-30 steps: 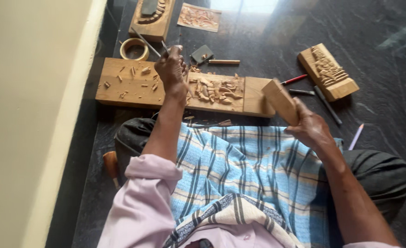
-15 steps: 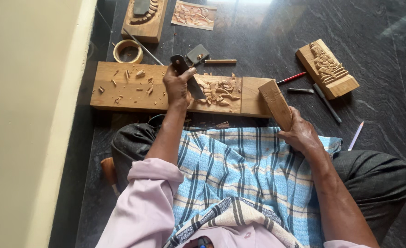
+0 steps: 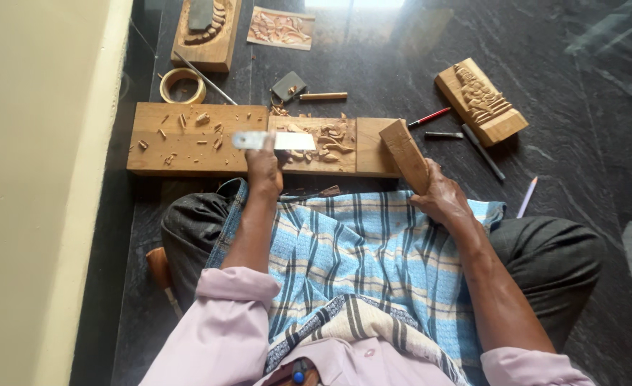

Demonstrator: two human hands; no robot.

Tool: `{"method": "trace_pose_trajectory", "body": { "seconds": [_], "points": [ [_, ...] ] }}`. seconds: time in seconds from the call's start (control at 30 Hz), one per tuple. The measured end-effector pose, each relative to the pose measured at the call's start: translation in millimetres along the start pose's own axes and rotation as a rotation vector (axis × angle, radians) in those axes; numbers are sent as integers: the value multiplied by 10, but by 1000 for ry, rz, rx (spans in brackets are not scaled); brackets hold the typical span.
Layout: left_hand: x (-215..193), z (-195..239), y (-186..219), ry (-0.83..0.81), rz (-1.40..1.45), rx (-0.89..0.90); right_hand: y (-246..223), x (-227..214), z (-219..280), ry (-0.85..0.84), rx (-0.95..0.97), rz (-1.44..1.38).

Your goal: The person is sitting on the floor and carving a wooden block using a chisel and a wooden mallet. They repeatedly strike the chisel to shape the wood, creating wood shavings.

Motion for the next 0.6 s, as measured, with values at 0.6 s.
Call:
{"method": "trace_pose_trajectory", "body": {
  "seconds": [0.6],
  "points": [
    [492,404,-697,-18,-201,232,-505,-628,502,407,-676,-443]
  ]
}}
Point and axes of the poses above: each hand's wrist, its own z-axis away from the middle knuckle, its own x-axis out of the palm, y = z × x, the point moved 3 cm from there along -z, towards the middle knuckle, and after that the axes turned 2 degrees about -y, right-handed, at the moved point
